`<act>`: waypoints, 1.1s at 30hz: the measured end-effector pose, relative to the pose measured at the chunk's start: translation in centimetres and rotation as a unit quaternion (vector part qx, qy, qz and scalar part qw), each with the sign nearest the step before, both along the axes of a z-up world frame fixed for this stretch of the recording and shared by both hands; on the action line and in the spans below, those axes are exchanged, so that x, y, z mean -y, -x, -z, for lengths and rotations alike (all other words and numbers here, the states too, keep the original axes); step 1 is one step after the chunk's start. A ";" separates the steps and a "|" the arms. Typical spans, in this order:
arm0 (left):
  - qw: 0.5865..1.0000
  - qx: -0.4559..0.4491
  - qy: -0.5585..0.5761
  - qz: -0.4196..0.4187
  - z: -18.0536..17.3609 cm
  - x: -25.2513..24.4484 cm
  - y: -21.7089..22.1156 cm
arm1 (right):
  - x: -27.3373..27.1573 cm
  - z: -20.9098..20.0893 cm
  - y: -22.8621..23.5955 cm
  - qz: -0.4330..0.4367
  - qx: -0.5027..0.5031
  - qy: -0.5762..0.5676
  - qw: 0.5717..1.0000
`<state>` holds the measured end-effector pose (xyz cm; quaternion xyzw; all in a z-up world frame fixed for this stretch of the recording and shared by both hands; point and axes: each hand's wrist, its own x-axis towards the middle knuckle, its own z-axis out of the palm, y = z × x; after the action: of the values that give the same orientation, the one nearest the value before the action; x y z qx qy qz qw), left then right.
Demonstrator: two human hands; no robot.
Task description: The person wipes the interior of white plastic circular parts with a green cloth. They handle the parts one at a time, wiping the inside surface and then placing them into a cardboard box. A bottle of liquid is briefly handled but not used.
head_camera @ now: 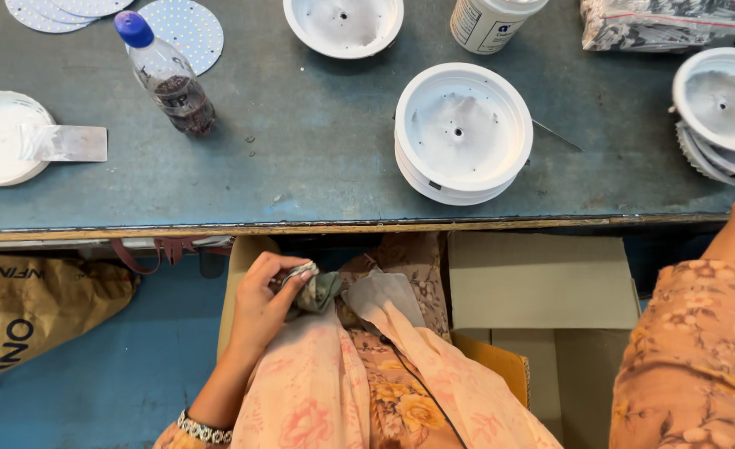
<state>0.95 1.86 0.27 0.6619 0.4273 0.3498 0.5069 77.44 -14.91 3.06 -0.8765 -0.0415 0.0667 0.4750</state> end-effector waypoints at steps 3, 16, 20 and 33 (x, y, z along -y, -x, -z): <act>1.000 0.011 -0.012 0.026 0.0 -0.5 -0.8 | -0.4 0.0 1.1 -0.112 0.057 -0.084 0.989; 0.995 0.063 0.068 0.041 1.4 0.1 -1.5 | -13.4 -4.4 31.6 -0.387 0.106 0.053 0.914; 0.989 0.082 0.119 0.019 1.6 0.3 -0.6 | -14.1 -4.3 33.1 -0.340 0.275 0.153 0.886; 0.965 0.159 0.197 0.064 3.7 -0.3 -0.6 | -15.7 -2.8 31.4 -0.349 0.408 -0.032 0.843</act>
<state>1.52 2.15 -3.47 0.5106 0.3582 0.3265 0.7102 46.07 0.78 5.82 -0.7363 -0.5366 -0.1373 0.3887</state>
